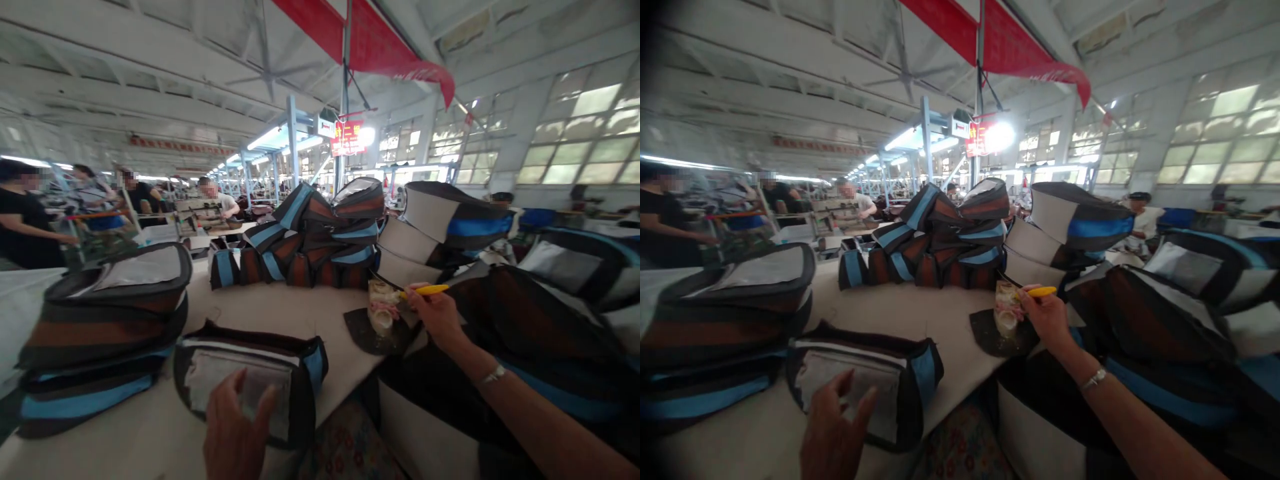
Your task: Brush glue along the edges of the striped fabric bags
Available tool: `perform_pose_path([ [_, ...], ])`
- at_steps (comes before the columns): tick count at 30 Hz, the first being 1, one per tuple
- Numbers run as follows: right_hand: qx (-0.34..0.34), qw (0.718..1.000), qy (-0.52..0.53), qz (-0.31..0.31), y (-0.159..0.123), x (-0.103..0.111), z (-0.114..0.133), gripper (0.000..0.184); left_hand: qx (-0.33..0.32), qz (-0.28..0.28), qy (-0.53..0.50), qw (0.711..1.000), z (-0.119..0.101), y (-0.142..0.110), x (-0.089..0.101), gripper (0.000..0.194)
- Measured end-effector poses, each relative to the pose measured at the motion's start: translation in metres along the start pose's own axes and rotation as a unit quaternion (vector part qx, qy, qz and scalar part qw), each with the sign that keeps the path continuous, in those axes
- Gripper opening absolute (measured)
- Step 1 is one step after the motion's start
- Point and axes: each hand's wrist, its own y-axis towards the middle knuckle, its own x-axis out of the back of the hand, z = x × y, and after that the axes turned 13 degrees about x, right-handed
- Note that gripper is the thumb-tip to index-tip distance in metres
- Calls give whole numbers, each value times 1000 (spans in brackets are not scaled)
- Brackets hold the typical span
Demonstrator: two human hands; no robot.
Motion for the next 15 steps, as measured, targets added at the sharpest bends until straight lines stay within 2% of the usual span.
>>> perform_pose_path([
  [2,-9,998,-57,31,7,1,-40,43,-56,5,6,998,-14,-29,-19,76],
  [4,-22,992,-99,72,7,-7,-75,40,-79,4,16,997,-29,-44,-35,75],
  [8,-49,979,-133,148,-5,-41,-124,30,-59,9,37,998,-45,-44,-60,66],
  [12,-62,967,-147,199,-18,-72,-156,21,-107,24,39,993,-28,-38,-73,44],
  [15,-83,958,-172,213,-21,-81,-175,22,-172,29,21,985,-4,-32,-72,37],
])
